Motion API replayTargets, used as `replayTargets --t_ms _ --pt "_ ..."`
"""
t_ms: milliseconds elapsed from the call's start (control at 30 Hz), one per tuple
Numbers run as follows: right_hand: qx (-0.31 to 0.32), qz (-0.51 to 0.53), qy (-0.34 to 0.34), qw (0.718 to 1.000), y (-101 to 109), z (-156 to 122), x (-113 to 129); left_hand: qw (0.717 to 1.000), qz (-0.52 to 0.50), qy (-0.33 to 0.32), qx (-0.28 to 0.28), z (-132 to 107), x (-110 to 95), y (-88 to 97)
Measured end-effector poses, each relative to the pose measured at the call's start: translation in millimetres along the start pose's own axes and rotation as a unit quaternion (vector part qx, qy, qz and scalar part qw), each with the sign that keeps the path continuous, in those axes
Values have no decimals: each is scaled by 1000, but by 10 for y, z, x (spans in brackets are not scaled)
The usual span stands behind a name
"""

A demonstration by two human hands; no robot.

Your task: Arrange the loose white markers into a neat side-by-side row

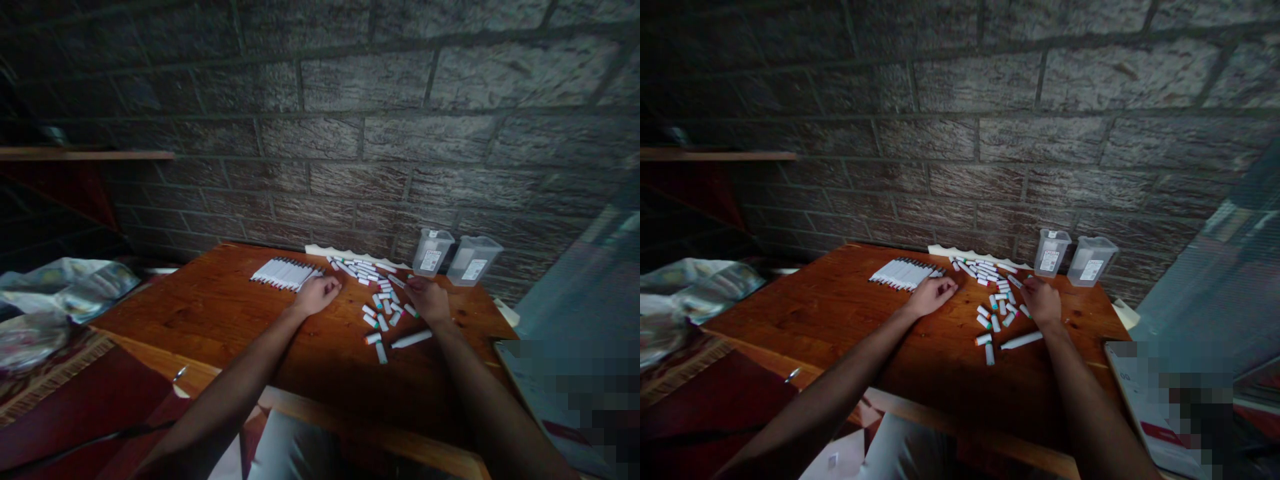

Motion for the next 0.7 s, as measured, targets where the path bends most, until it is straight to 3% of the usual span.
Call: replayTargets --t_ms 167,267,533,700 --pt "-92 107 35 989 250 -152 225 1000 -2 2 5 5 5 -12" --pt "-99 169 104 975 227 -267 454 1000 0 -4 2 8 1 -16" --pt "64 81 200 974 -312 -457 960 1000 -1 -2 -3 5 -16 7" --pt "148 153 244 946 -457 -563 1092 1000 -4 -10 -5 11 -9 0"
Point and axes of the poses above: each hand's wrist, its own z-axis towards the middle knuckle, its own y-axis out of the back of the hand, x = y × z, the point moved 8 cm from there along z, towards the middle knuckle, and after that the axes turned 10 degrees about x, right-handed, at the moved point
